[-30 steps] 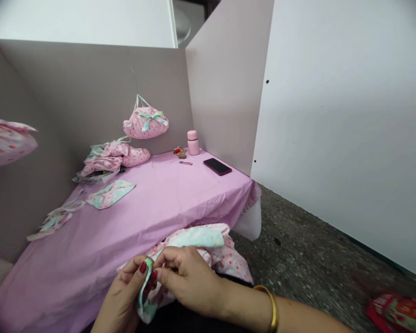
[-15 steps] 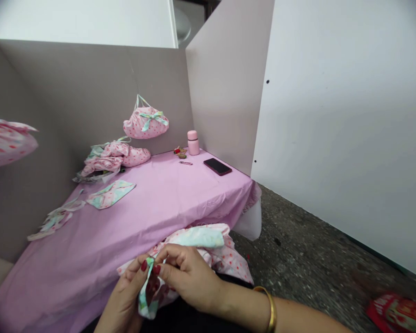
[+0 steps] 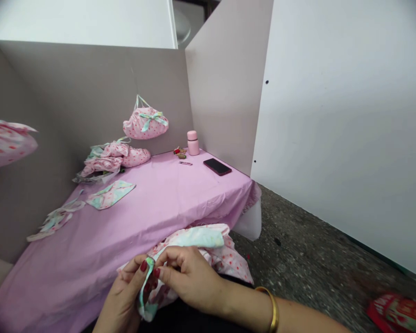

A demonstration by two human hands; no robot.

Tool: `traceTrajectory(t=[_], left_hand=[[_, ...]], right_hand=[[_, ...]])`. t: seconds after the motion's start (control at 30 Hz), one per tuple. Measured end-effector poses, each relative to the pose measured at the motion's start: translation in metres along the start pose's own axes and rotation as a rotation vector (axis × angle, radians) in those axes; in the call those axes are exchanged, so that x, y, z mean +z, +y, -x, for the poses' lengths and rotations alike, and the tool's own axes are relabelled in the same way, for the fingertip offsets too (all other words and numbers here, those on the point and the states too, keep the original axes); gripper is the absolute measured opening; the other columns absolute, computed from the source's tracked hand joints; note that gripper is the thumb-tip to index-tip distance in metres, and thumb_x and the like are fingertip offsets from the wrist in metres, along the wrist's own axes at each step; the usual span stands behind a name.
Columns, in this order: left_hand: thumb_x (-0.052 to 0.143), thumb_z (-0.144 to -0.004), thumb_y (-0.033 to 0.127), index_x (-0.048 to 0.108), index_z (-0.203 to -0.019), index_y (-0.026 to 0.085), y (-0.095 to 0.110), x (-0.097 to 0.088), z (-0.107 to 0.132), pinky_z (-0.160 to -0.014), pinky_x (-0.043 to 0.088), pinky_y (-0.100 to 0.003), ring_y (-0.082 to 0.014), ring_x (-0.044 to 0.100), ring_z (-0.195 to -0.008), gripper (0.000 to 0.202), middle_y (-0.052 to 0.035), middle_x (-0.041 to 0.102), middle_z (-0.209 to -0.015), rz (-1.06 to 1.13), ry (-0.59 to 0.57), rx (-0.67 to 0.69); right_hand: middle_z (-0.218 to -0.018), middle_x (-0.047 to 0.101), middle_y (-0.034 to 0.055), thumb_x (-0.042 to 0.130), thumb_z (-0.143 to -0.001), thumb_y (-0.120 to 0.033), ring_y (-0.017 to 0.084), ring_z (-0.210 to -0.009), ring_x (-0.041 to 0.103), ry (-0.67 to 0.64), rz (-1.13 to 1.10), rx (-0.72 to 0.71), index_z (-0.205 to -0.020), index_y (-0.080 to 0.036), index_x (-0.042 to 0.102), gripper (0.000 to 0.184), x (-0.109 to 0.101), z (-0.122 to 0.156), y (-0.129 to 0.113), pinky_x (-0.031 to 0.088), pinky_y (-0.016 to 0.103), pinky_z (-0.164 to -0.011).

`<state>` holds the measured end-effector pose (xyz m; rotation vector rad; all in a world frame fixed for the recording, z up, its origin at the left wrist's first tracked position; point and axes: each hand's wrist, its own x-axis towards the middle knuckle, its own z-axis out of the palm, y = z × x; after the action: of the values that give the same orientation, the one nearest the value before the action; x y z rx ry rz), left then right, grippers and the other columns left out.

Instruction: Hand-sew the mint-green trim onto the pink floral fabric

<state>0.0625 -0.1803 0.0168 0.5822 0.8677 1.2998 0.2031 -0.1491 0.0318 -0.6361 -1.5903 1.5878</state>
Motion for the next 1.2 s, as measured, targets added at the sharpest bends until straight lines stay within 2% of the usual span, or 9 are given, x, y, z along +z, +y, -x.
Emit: traceTrajectory(t=[0.3, 0.57, 0.8, 1.1, 1.2], left_hand=[[0.076, -0.067, 0.032, 0.059, -0.067, 0.017, 0.0004, 0.0007, -0.0014, -0.047, 0.038, -0.015, -0.0066, 0.047, -0.048, 0.022, 0.0053, 0.056, -0.054, -0.041, -0.005, 0.002], [0.076, -0.067, 0.035, 0.058, -0.066, 0.017, -0.0016, -0.0011, -0.0009, -0.045, 0.036, -0.015, -0.0054, 0.044, -0.045, 0.025, 0.0061, 0.055, -0.051, -0.046, 0.007, -0.001], [0.079, -0.063, 0.032, 0.058, -0.066, 0.017, -0.0026, 0.0018, -0.0024, -0.044, 0.037, -0.014, -0.0058, 0.049, -0.044, 0.025, 0.0055, 0.057, -0.052, 0.0, 0.019, -0.031], [0.077, -0.065, 0.034, 0.06, -0.069, 0.018, 0.0007, 0.0003, -0.0004, -0.047, 0.04, -0.015, -0.0076, 0.05, -0.048, 0.023, 0.0044, 0.059, -0.056, -0.069, 0.051, 0.03], [0.075, -0.067, 0.034, 0.061, -0.069, 0.018, -0.0003, -0.0025, -0.0017, -0.049, 0.04, -0.015, -0.0075, 0.048, -0.049, 0.022, 0.0051, 0.057, -0.055, -0.109, 0.05, 0.059]], right_hand=[[-0.065, 0.056, -0.0018, 0.058, -0.083, -0.03, 0.008, -0.06, 0.051, 0.002, -0.007, 0.006, -0.075, -0.013, 0.059, 0.019, -0.0009, -0.0017, -0.0008, 0.04, 0.019, -0.059], [-0.065, 0.059, -0.0014, 0.06, -0.081, -0.037, 0.008, -0.057, 0.056, 0.009, -0.161, -0.01, -0.076, -0.014, 0.057, 0.024, 0.0028, -0.0029, 0.0007, 0.043, 0.019, -0.054], [-0.06, 0.052, -0.0048, 0.065, -0.077, -0.038, 0.005, -0.05, 0.048, -0.002, -0.285, 0.054, -0.073, -0.014, 0.054, 0.026, 0.0028, -0.0052, 0.002, 0.04, 0.016, -0.049], [-0.063, 0.054, -0.003, 0.062, -0.079, -0.042, 0.007, -0.055, 0.052, -0.03, -0.219, 0.072, -0.075, -0.014, 0.053, 0.029, 0.0006, -0.0022, 0.0015, 0.04, 0.018, -0.053], [-0.064, 0.051, -0.0037, 0.061, -0.079, -0.043, 0.007, -0.055, 0.048, 0.016, -0.158, 0.054, -0.076, -0.015, 0.052, 0.03, 0.0002, -0.0026, 0.0008, 0.038, 0.018, -0.052]])
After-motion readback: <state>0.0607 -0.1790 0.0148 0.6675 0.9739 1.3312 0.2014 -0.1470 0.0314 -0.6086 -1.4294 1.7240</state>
